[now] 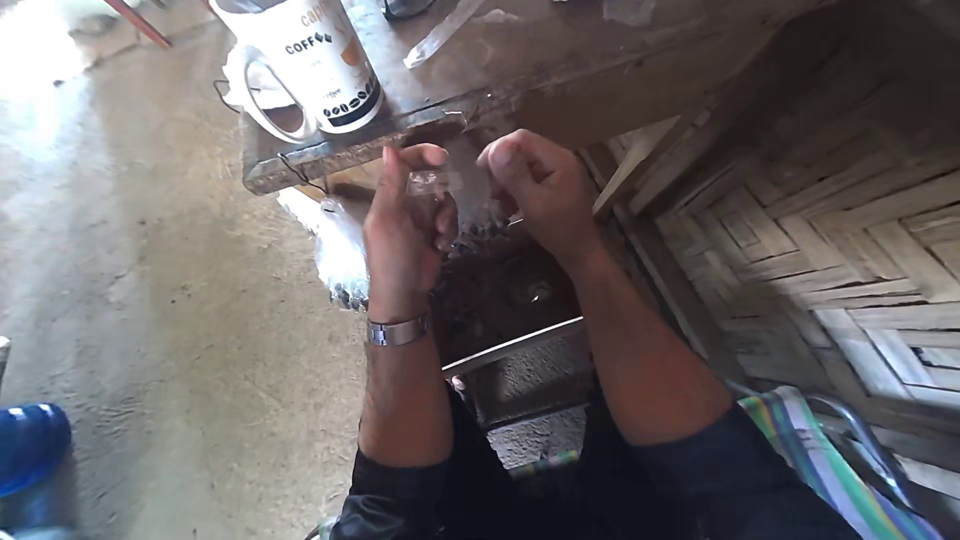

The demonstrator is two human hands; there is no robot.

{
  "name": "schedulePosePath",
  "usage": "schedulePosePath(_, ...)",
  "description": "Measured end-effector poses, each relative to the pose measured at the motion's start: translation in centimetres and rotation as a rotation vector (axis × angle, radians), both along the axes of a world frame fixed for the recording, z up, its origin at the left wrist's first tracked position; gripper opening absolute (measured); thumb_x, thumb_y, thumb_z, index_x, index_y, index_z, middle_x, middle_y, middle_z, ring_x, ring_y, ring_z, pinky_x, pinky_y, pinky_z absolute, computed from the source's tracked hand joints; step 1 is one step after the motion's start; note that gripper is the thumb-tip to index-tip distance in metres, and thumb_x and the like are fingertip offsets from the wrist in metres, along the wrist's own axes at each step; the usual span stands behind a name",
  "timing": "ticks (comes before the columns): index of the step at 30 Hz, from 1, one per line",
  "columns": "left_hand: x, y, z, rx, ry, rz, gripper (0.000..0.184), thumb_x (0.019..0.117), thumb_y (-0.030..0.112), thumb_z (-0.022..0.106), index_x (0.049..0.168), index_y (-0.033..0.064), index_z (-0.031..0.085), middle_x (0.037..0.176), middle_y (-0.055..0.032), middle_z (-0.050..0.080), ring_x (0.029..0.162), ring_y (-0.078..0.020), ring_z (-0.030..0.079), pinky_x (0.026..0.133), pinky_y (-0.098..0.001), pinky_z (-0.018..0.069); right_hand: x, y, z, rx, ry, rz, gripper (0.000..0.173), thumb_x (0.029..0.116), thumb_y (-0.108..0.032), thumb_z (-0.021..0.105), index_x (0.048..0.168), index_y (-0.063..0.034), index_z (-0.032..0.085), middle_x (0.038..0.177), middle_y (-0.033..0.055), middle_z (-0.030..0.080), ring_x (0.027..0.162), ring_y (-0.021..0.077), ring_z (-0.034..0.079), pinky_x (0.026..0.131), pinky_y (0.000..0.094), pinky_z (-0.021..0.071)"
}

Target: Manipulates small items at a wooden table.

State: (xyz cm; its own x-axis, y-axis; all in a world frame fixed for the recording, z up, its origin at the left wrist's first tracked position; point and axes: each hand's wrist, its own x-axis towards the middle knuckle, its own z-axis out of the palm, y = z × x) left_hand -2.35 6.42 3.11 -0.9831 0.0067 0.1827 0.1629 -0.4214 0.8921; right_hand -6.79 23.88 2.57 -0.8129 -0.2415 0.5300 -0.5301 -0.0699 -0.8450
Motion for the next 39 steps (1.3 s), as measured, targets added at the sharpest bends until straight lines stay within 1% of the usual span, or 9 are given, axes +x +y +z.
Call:
schedulePosePath(2, -0.1, 0.0, -0.3, -0.017, 0.022, -0.006, 0.059, 0.1119, 0.043, 0.01, 0.118, 0.0155, 0.063, 0.07, 0.0011, 0.057, 0.048, -0.0087, 0.046, 0.043, -0.0224, 0.0414, 0.4, -0.1, -0.3, 0.046, -0.029, 0.081, 0.026, 0.1047, -0.023, 0.058, 0.11, -0.0002, 0.07, 0.083, 0.0014, 0.067, 0.068, 0.0062, 0.061, 0.061, 0.0236, 0.0539)
schedulePosePath(7, 0.2, 0.4, -0.3, -0.219, 0.048, 0.08, 0.049, 0.113, 0.033, 0.017, 0.124, 0.0127, 0.06, 0.074, 0.0012, 0.057, 0.052, -0.0074, 0.046, 0.045, -0.0209, 0.0384, 1.5, -1.4, -0.7, -0.068, -0.175, 0.131, 0.015, 0.0974, -0.012, 0.069, 0.103, 0.0023, 0.069, 0.086, 0.0057, 0.068, 0.07, 0.009, 0.063, 0.062, 0.0241, 0.0555)
schedulePosePath(9, 0.2, 0.6, -0.3, -0.246, 0.081, 0.07, 0.042, 0.1135, 0.028, 0.023, 0.124, 0.011, 0.06, 0.08, 0.0005, 0.059, 0.056, -0.007, 0.048, 0.047, -0.0198, 0.0392, 1.6, -1.5, -0.8, -0.209, -0.261, 0.184, 0.015, 0.0992, -0.009, 0.065, 0.108, 0.0038, 0.066, 0.09, 0.009, 0.068, 0.072, 0.0131, 0.063, 0.061, 0.0273, 0.0558)
schedulePosePath(13, -0.1, 0.8, -0.8, -0.285, 0.134, 0.056, 0.023, 0.1106, 0.017, 0.041, 0.123, 0.0085, 0.059, 0.091, -0.0018, 0.061, 0.064, -0.008, 0.052, 0.053, -0.0211, 0.045, 1.5, -1.5, -1.0, -0.464, -0.379, 0.26, 0.013, 0.1018, -0.007, 0.056, 0.108, 0.0012, 0.063, 0.096, 0.0103, 0.068, 0.085, 0.0168, 0.067, 0.079, 0.0349, 0.0592)
schedulePosePath(17, -0.4, 1.0, -1.4, -0.26, 0.156, 0.091, 0.026, 0.1096, 0.013, 0.039, 0.125, 0.007, 0.059, 0.097, -0.0032, 0.064, 0.074, -0.0116, 0.059, 0.066, -0.0276, 0.0533, 1.4, -1.6, -1.2, -0.577, -0.425, 0.246, 0.011, 0.1027, -0.005, 0.052, 0.107, 0.0005, 0.061, 0.098, 0.0126, 0.07, 0.086, 0.0185, 0.069, 0.083, 0.0368, 0.0596)
schedulePosePath(22, -0.6, 0.6, -1.4, -0.193, 0.143, 0.209, 0.029, 0.109, 0.009, 0.033, 0.123, 0.0053, 0.059, 0.089, -0.0023, 0.064, 0.079, -0.0161, 0.065, 0.081, -0.0388, 0.0588, 0.6, -0.7, -0.9, -0.627, -0.488, 0.211, 0.012, 0.1061, -0.01, 0.048, 0.11, -0.0054, 0.059, 0.087, 0.0047, 0.065, 0.08, 0.0147, 0.066, 0.08, 0.0336, 0.059)
schedulePosePath(29, -0.7, 1.0, -1.0, -0.457, 0.131, 0.304, 0.028, 0.11, 0.022, 0.047, 0.117, 0.0066, 0.069, 0.077, 0.0028, 0.057, 0.059, -0.0081, 0.05, 0.054, -0.0238, 0.0452, 0.1, -0.9, -0.8, -0.238, -0.215, -0.018, 0.02, 0.1017, -0.005, 0.061, 0.118, 0.0061, 0.063, 0.095, 0.0136, 0.07, 0.077, 0.0216, 0.072, 0.071, 0.0382, 0.0654)
schedulePosePath(33, -1.2, 1.6, -0.5, -0.606, 0.169, 0.378, 0.018, 0.1029, 0.021, 0.064, 0.108, 0.0074, 0.074, 0.092, 0.0012, 0.07, 0.068, -0.0057, 0.059, 0.06, -0.0221, 0.0499, 0.0, -1.0, -0.8, -0.195, -0.192, -0.031, 0.022, 0.1002, -0.004, 0.064, 0.119, 0.0058, 0.064, 0.097, 0.0128, 0.07, 0.079, 0.0187, 0.071, 0.071, 0.0337, 0.064)
schedulePosePath(39, -1.9, 1.7, -0.1, -0.643, 0.111, 0.419, 0.013, 0.0982, 0.021, 0.071, 0.102, 0.0095, 0.076, 0.085, 0.0047, 0.073, 0.064, -0.0021, 0.061, 0.057, -0.0194, 0.0492, -0.7, -1.1, -1.0, -0.208, -0.166, -0.037, 0.023, 0.0982, -0.003, 0.065, 0.119, 0.0071, 0.063, 0.096, 0.0123, 0.07, 0.082, 0.0155, 0.069, 0.075, 0.0298, 0.0609)
